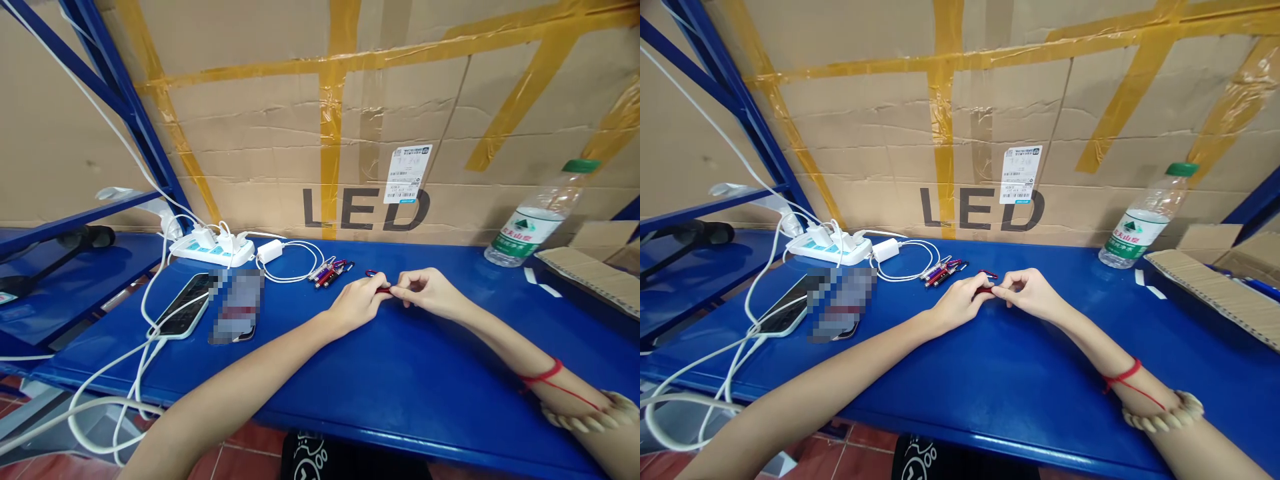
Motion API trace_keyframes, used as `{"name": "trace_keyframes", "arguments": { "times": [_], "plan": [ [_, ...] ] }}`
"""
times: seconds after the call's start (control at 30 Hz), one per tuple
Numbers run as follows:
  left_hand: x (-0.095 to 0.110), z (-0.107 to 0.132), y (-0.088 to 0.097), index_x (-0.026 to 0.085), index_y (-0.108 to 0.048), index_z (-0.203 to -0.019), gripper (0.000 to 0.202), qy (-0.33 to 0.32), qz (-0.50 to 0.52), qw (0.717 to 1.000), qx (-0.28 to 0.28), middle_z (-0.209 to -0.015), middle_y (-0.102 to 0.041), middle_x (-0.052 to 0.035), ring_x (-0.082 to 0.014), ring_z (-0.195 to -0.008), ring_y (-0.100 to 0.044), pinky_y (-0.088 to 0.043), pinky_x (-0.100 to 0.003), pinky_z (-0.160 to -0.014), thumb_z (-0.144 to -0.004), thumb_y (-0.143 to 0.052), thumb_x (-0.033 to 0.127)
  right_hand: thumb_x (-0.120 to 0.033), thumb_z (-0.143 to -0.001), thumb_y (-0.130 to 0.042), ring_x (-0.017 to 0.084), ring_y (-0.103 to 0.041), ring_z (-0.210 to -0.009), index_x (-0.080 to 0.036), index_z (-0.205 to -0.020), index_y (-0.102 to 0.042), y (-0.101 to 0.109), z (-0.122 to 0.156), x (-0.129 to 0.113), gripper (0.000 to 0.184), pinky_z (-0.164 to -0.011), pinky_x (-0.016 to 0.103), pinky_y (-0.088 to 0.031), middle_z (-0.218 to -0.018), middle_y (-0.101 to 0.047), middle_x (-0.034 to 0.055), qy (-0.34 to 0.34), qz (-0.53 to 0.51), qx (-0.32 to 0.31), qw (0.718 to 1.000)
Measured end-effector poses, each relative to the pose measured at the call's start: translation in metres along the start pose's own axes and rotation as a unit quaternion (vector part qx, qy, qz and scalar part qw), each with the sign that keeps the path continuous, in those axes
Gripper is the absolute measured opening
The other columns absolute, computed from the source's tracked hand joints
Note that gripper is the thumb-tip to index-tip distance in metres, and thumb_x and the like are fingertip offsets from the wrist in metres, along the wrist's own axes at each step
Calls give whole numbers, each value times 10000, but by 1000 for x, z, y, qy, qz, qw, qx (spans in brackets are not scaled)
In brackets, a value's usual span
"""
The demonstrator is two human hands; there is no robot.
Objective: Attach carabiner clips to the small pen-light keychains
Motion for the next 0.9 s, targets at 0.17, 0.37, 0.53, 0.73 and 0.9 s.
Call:
{"name": "trace_keyframes", "arguments": {
  "times": [0.17,0.37,0.53,0.73,0.9],
  "plan": [
    [1,1,1,195,-460,-851,66,14,-86,996,5,-898,-622,-16,-156,-826,-589,-442,-238,-677,-864,-417,243,-498,-576,-663,76,-416,-423,-149,-501,-524,-1,0,6,383,-430,201,-299,-448,-519,-6,-41,-5,1,999],
    [1,0,0,197,-472,-859,93,23,-122,992,7,-833,-621,-5,-154,-791,-591,-438,-229,-653,-866,-418,273,-527,-557,-661,80,-417,-415,-152,-505,-529,-1,-1,8,401,-424,203,-305,-432,-518,-4,-61,6,-1,998],
    [1,2,0,199,-464,-867,100,32,-115,993,6,-849,-623,-8,-156,-795,-595,-441,-230,-654,-864,-421,289,-541,-580,-641,77,-407,-413,-155,-496,-509,-1,-1,7,417,-425,204,-299,-436,-518,-3,-62,19,-4,998],
    [2,1,2,203,-468,-892,106,48,-109,993,10,-868,-625,-11,-161,-808,-598,-450,-235,-654,-864,-421,294,-538,-623,-614,78,-410,-426,-159,-497,-490,-1,-1,4,418,-434,202,-299,-440,-515,-8,-40,24,-10,999],
    [6,1,3,235,-481,-977,141,31,-105,994,17,-931,-630,4,-162,-871,-593,-458,-249,-706,-876,-394,281,-538,-639,-603,79,-417,-428,-159,-522,-493,0,-1,4,412,-431,199,-311,-440,-510,-13,-27,21,-2,999]
  ]
}}
Point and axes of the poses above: each hand's wrist, its own z-axis away from the middle knuckle, its own y-axis out of the back of the hand, x = y × z, the point moved 8 cm from there along -z, towards the middle knuckle
